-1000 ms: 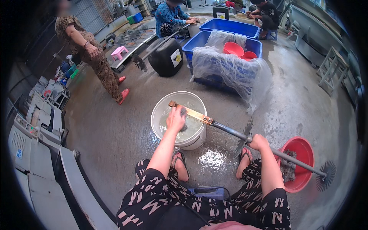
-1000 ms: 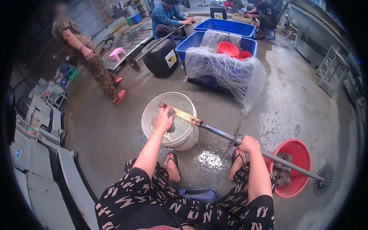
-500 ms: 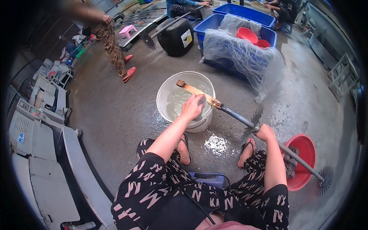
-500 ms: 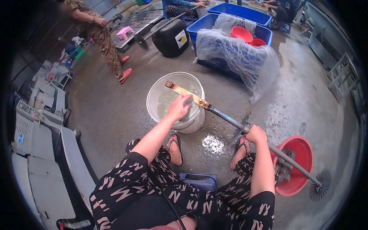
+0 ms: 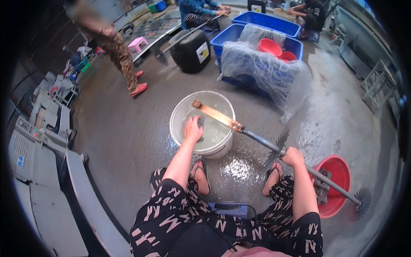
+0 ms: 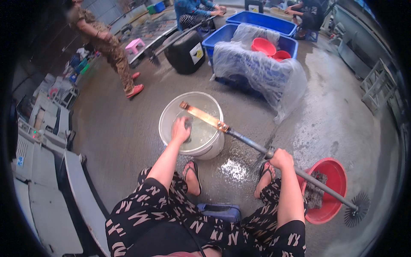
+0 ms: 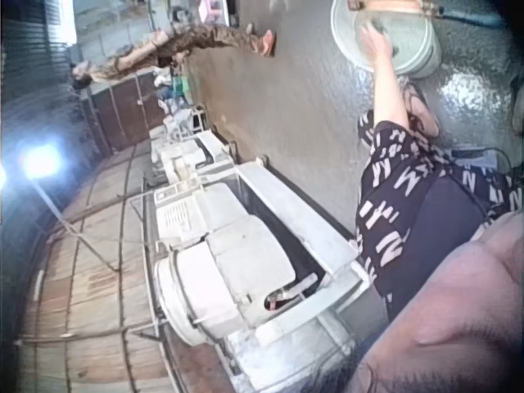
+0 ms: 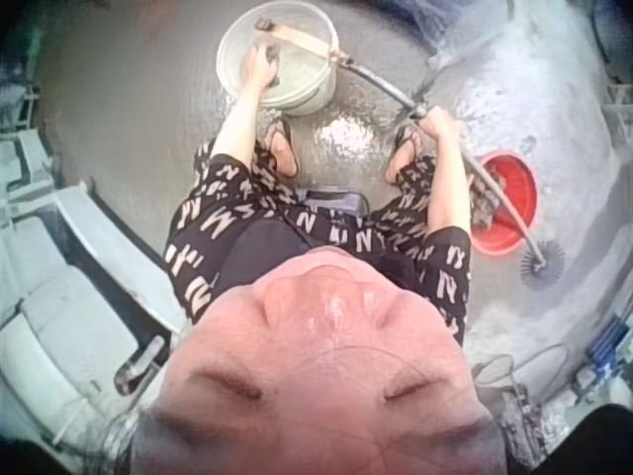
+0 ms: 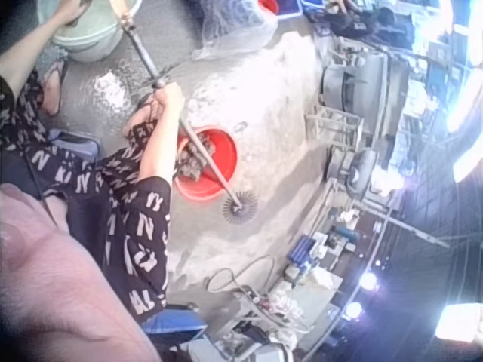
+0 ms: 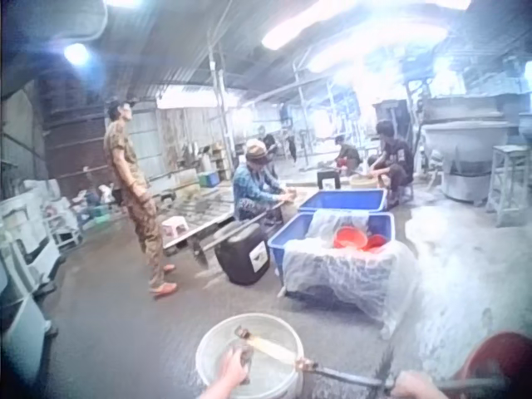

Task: The person sits on a low stool and scrubs a flat metal bar with a grey scouring pad, repeatedly dipping it into a white bucket of water. They hold the bar with one hand and scrub with the other, occasionally rinsing the pad in the water.

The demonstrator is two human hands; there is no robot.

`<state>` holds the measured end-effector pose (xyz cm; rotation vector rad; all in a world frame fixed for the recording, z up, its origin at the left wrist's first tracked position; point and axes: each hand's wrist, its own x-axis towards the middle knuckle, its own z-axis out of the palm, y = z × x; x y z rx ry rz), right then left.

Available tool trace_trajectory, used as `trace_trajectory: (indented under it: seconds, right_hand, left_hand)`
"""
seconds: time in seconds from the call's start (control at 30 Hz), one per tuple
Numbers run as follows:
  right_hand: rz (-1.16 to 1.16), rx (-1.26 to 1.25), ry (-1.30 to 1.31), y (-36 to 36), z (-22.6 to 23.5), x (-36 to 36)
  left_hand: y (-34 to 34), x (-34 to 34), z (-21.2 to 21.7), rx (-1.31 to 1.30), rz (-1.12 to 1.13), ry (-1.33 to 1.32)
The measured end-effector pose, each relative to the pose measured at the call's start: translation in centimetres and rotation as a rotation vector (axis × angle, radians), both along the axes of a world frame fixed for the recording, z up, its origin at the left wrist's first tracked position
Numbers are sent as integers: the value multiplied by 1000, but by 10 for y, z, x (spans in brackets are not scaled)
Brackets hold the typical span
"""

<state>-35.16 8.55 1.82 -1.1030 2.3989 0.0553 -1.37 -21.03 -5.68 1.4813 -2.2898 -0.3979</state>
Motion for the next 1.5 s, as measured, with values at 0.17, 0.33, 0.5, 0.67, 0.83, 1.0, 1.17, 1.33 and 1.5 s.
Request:
trace_trajectory:
  seconds: [0.17, 0.33, 0.5, 0.67, 0.83, 1.0, 1.17, 1.33, 1.5]
  right_hand:
    - [-10, 53, -27, -3, 7, -2]
    - [-5, 41, -37, -4, 5, 0]
    - [-36, -8, -6, -2, -6, -8]
    - [11, -24, -7, -5, -9, -3]
    - [7, -35, 4, -3, -8, -6]
    - [8, -54, 6, -2, -8, -3]
    - [3, -45, 14, 1, -5, -1]
    - [13, -34, -10, -3, 3, 0]
    - [36, -62, -1, -2, -8, -8]
  left_hand:
    - [-14, -22, -49, 533, -209, -652]
    - [-24, -20, -53, 642, -532, -533]
    - [0, -21, 39, 684, -301, 368]
    - [-3, -35, 52, -13, -163, 635]
    - [35, -63, 73, -57, -243, 203]
    - [17, -47, 87, -118, -24, 72]
    - [57, -66, 76, -147, -335, 10]
    - [8, -49, 70, -241, -9, 30]
    - [41, -22, 59, -159, -22, 146]
